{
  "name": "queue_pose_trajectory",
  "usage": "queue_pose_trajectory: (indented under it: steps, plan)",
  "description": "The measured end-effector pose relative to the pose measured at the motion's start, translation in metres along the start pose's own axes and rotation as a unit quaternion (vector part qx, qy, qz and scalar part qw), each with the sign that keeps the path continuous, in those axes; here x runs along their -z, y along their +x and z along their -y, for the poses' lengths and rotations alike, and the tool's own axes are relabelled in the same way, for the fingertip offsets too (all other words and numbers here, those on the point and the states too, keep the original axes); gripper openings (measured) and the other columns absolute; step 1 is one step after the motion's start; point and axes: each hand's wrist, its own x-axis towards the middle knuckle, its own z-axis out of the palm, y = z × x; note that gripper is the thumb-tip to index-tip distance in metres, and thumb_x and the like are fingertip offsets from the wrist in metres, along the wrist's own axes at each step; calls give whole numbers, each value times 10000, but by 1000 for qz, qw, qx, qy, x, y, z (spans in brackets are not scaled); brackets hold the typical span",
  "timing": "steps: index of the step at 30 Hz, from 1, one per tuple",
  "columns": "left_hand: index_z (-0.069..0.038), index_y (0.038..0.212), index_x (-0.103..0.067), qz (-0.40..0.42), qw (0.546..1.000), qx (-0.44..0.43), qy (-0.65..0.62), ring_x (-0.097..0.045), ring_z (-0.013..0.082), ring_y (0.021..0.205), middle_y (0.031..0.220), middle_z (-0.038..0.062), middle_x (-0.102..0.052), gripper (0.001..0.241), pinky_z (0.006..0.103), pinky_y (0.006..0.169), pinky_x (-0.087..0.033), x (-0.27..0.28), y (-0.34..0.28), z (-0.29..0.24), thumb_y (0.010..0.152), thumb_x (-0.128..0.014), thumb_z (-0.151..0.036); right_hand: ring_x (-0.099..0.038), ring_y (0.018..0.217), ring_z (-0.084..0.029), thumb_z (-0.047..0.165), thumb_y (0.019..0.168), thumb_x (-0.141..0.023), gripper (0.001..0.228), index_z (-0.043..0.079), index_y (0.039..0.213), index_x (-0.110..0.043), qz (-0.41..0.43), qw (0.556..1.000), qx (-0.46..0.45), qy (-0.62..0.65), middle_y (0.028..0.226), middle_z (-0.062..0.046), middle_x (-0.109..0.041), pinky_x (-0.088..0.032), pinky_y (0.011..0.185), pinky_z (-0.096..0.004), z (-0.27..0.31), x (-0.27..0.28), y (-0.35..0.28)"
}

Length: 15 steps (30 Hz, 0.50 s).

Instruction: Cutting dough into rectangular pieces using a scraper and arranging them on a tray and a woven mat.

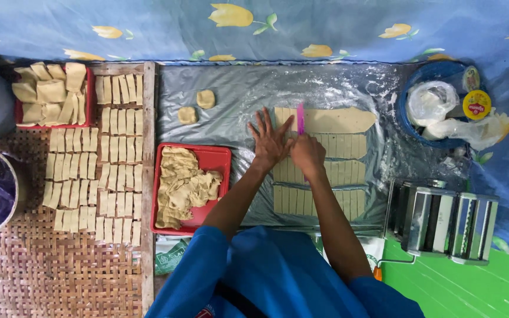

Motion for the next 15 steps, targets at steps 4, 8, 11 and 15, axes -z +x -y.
queue_pose_trajectory:
  steps: [4,8,11,15]
  plan:
    - [-521,1596,-166,6,1000,16,-8,43,554,1536,1677,314,57,750,791,1145,-92,7,1,-5,948,-525,-640,-748,911,-494,348,1010,-493,454,-56,1076,-691,-29,999,29,-34,940,-311,-742,-569,772,-623,-30,-11,31]
    - [-485,1589,-249,-5,999,-38,-34,37,495,1562,1699,249,51,703,750,1176,-135,19,-2,-24,955,-540,-572,-733,928,-522,301,1072,-355,505,-86,1157,-667,-59,998,23,-21,982,-346,-728,-568,778,-621,-42,2,13]
    - [-466,1600,-237,-12,998,-45,-35,39,488,1565,1700,247,47,731,745,1183,-122,7,3,-29,947,-547,-580,-725,923,-540,352,1067,-374,509,-61,1140,-663,-59,997,35,-39,986,-344,-716,-568,771,-636,-56,-11,21]
    - [-436,1619,-198,-18,998,-36,-40,14,501,1561,1695,265,33,754,740,1187,-111,3,7,-32,958,-528,-587,-737,880,-523,418,1063,-347,509,10,1057,-653,-68,994,45,-69,921,-306,-714,-573,743,-627,-69,-25,36]
